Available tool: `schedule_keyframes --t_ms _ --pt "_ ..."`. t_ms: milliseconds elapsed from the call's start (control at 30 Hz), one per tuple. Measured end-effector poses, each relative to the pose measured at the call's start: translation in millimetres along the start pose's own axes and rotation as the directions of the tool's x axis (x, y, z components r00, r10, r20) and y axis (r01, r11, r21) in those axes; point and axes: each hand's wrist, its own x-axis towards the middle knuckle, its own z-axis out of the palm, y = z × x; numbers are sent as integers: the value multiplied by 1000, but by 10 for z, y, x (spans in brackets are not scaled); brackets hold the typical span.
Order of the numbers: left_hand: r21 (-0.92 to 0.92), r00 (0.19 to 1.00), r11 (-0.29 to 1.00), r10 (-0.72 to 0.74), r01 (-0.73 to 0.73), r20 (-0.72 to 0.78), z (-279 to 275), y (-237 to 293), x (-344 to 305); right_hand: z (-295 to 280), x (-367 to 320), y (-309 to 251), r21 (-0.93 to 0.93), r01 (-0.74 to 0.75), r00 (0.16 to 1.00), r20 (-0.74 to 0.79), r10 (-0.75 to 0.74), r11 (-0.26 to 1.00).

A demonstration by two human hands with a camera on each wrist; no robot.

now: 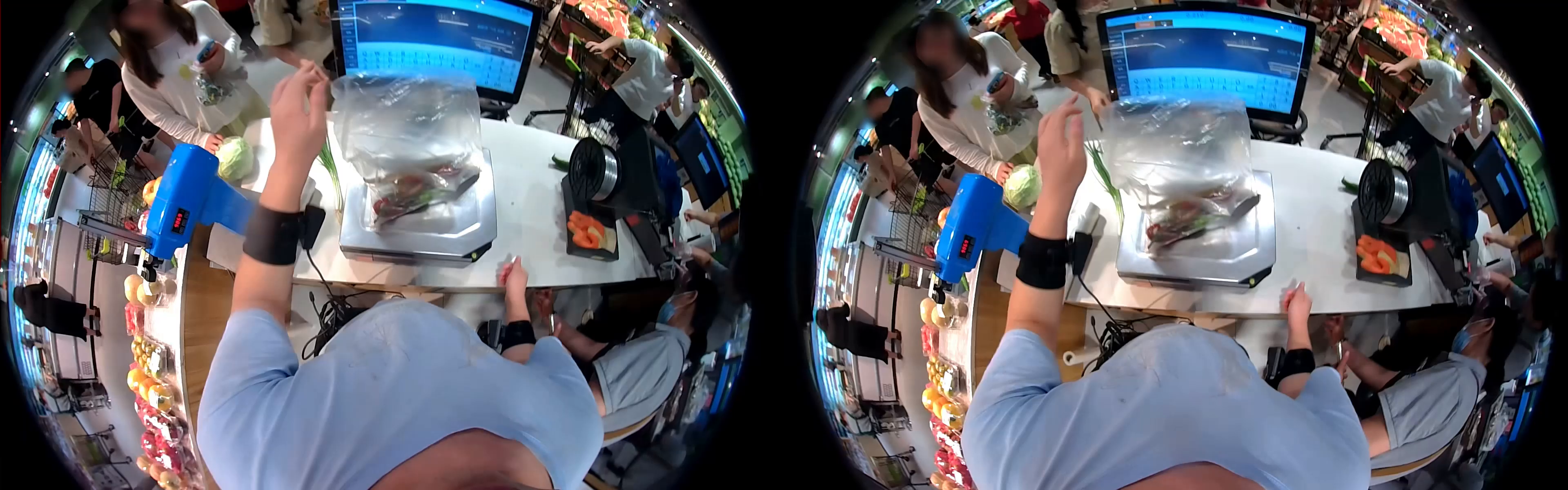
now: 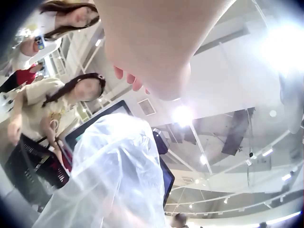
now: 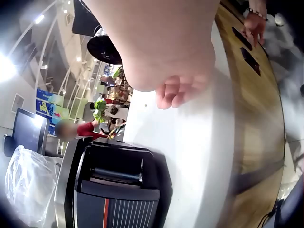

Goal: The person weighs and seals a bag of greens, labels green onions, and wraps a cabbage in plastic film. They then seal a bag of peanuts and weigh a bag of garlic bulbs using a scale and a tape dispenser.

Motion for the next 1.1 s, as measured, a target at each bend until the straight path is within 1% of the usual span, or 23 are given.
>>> schedule_keyframes --t_ms 67,100,133,167,200,267,333,367,433,533,633,700,767,800,833,867,900,933,967,1000,1033,1067,1100 --pt "140 991 981 132 -133 17 171 25 319 48 -71 7 -25 38 999 19 -38 999" --pt "140 991 981 134 -134 11 292 -15 421 61 -78 21 -52 62 998 33 -60 997" --pt "197 978 959 191 -203 80 424 -72 498 57 -57 17 -52 65 996 65 -62 997" --pt "247 958 929 242 -274 151 515 -98 547 53 -72 -7 -51 70 996 64 -67 996" --pt "247 958 929 247 -277 143 590 -128 576 59 -78 -46 -67 102 994 52 -99 993" --pt "326 954 900 244 -289 172 705 -147 630 64 -114 -141 -75 138 990 36 -136 988" --pt "345 955 895 226 -282 194 788 -177 640 17 -173 -152 -3 76 997 -3 -76 997" --pt "368 955 890 200 -271 219 831 -184 640 -12 -189 -132 1 76 997 -10 -76 997" --pt "378 951 883 198 -279 240 905 -213 636 -97 -211 -74 65 58 998 -18 -57 996" --pt "391 946 873 198 -290 257 1012 -260 654 -183 -236 26 73 46 996 -82 -40 996" --pt "401 945 868 203 -295 256 1075 -287 672 -224 -278 19 71 24 994 -110 -16 997" --pt "408 946 865 199 -292 256 1076 -290 667 -217 -287 -18 76 44 992 -123 -35 996" --pt "363 977 913 136 -188 163 918 -157 660 -203 -309 -105 82 58 989 -137 -46 995" --pt "358 976 914 135 -189 169 854 -155 607 -188 -310 -181 30 117 986 -125 -112 993" --pt "208 994 973 94 -103 50 765 -189 542 -170 -315 -271 -20 172 979 -110 -174 985" --pt "40 998 999 33 -31 -56 668 -239 463 -150 -294 -364 -16 219 974 -56 -220 976" --pt "-70 996 996 -58 54 -61 555 -335 324 -110 -305 -516 -69 275 961 -23 -277 959" --pt "-341 926 875 -376 343 -35 415 -250 115 -22 -357 -757 -198 337 935 -42 -352 920" --pt "-530 821 684 -569 501 43 284 -171 -67 77 -377 -1030 -175 379 923 -4 -385 909" --pt "-504 729 598 -677 623 98 245 -248 -271 187 -392 -1322 -149 418 908 34 -418 896" --pt "-449 645 506 -726 736 237 300 -503 -536 350 -430 -1651 -259 520 848 40 -529 814" --pt "-372 537 410 -760 833 365 389 -721 -829 491 -421 -1958 -301 545 836 125 -534 782" --pt "-322 444 320 -760 891 474 482 -790 -1010 663 -289 -2184 -319 600 800 222 -558 733"
